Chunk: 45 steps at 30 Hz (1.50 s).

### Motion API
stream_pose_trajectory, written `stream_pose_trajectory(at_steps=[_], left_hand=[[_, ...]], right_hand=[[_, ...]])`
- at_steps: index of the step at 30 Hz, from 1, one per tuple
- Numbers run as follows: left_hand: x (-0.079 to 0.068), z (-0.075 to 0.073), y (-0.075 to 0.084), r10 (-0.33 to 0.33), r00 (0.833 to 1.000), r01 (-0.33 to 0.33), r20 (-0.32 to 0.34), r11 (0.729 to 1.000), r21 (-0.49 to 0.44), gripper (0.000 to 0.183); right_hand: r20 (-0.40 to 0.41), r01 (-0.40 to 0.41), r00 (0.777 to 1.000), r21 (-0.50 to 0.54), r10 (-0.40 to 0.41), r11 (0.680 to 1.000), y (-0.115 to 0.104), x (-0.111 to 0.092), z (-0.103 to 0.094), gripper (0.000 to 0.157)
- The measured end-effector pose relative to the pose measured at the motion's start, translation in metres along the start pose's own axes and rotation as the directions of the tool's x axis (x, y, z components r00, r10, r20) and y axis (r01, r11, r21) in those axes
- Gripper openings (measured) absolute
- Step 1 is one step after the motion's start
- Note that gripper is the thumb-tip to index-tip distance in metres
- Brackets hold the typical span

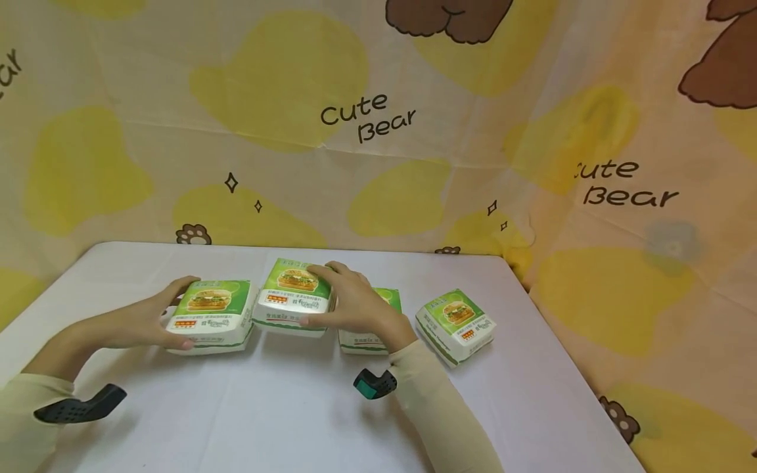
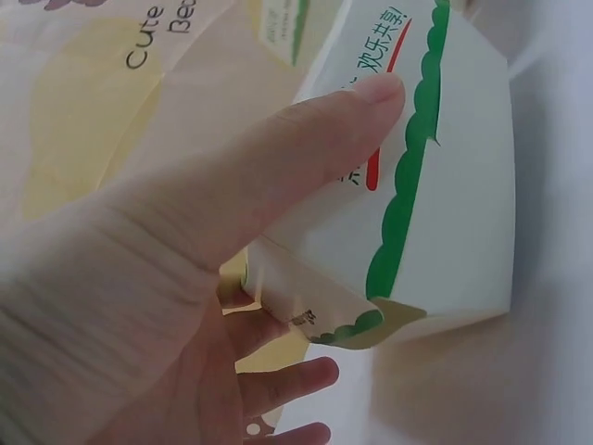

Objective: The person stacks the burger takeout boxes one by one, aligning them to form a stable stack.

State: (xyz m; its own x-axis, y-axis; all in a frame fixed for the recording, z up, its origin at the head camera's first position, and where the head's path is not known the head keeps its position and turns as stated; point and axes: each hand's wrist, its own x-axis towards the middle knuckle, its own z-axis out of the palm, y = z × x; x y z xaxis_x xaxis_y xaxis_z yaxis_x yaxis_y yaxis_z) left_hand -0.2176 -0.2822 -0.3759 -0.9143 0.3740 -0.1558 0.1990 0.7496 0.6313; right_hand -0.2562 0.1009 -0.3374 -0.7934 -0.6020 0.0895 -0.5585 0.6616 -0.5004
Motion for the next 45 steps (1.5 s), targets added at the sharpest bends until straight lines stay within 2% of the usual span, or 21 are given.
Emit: stream_pose_trajectory(at_steps=[7,15,20,26,31,45], left_hand=[[0.003,0.008,0.005,-0.017,0.999,0.017,0.031,1.0,0.018,0.125],[0.0,0.009,0.006,0.034,0.999,-0.034,0.01,0.999,0.002,0.132],[-0.003,0.006,0.0,0.036,0.999,-0.036,0.024,0.999,-0.012,0.13],[-0.003,0.001,-0.011,0.046,0.997,-0.042,0.061,0.996,-0.076,0.126],[-0.004,-0.002,-0.015,0.063,0.995,-0.053,0.075,0.991,-0.125,0.125],[-0.003,-0.002,-0.014,0.049,0.991,-0.031,0.123,0.989,-0.148,0.122]], right_hand=[[-0.036,0.012,0.999,0.069,-0.01,0.998,0.002,-0.002,-0.009,0.093],[-0.081,0.02,0.997,0.132,-0.009,0.991,0.005,-0.004,-0.015,0.091],[-0.102,0.043,0.994,0.164,-0.027,0.985,0.003,-0.002,-0.017,0.09],[-0.109,0.082,0.992,0.157,-0.066,0.984,-0.003,0.005,-0.019,0.088],[-0.093,0.094,0.992,0.156,-0.08,0.983,-0.011,0.013,-0.018,0.087],[-0.029,0.086,0.996,0.203,-0.082,0.975,-0.031,0.033,-0.006,0.087]])
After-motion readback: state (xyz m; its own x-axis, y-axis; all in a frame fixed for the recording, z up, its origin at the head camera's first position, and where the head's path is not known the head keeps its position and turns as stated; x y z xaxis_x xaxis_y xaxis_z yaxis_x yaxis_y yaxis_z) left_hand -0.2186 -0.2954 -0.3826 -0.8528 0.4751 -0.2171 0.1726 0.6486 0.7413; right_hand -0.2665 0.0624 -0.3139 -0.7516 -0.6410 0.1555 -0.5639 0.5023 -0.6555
